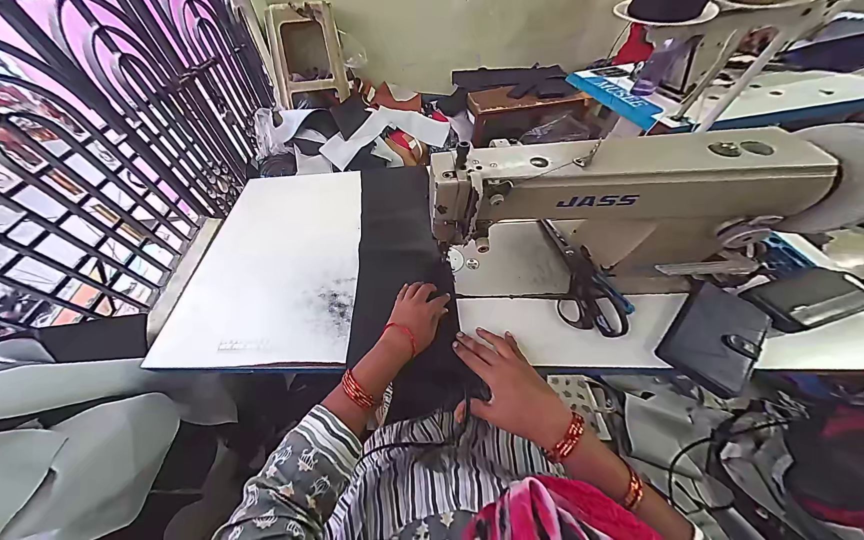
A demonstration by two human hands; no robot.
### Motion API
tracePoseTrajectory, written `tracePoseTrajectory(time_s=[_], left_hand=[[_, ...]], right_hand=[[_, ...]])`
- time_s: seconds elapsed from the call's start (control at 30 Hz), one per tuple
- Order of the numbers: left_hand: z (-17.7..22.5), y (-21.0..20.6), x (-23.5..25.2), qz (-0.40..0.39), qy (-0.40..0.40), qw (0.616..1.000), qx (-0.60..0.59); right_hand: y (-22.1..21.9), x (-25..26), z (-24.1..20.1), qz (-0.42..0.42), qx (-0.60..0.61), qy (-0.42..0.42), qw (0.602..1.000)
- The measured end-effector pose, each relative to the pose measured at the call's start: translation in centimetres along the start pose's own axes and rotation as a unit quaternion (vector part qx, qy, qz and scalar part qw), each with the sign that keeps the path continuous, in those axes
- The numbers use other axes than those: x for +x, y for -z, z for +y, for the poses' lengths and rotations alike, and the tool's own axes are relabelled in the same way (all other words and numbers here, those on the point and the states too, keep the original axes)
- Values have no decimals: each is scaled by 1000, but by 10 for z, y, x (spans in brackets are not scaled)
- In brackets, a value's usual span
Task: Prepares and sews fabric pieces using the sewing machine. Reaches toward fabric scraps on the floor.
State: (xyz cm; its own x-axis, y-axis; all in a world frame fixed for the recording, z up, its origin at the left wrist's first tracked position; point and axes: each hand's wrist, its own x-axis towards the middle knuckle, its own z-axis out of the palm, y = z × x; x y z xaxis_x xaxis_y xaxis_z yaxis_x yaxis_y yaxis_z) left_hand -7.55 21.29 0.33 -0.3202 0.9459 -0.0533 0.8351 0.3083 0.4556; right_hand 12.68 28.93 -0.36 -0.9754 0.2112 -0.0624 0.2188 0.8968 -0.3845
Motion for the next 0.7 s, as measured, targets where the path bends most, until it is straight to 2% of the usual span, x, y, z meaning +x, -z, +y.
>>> tracePoseTrajectory(time_s=[0.17, 0.33, 0.4, 0.53, 0.7], left_hand=[[8, 3, -5, -66, 41, 996, 36], [0, -7, -8, 29, -25, 999, -4], [2, -8, -9, 22, -19, 999, -21], [10, -3, -11, -49, 38, 998, 20], [8, -6, -12, 2, 19, 1000, 1]], right_hand=[[0, 0, 0, 8, 2, -2, 1000], [1, 1, -1, -5, -1, -7, 1000], [0, 1, -1, 5, -1, -4, 1000], [1, 1, -1, -2, 4, -12, 1000], [1, 1, -2, 5, 8, -6, 1000]])
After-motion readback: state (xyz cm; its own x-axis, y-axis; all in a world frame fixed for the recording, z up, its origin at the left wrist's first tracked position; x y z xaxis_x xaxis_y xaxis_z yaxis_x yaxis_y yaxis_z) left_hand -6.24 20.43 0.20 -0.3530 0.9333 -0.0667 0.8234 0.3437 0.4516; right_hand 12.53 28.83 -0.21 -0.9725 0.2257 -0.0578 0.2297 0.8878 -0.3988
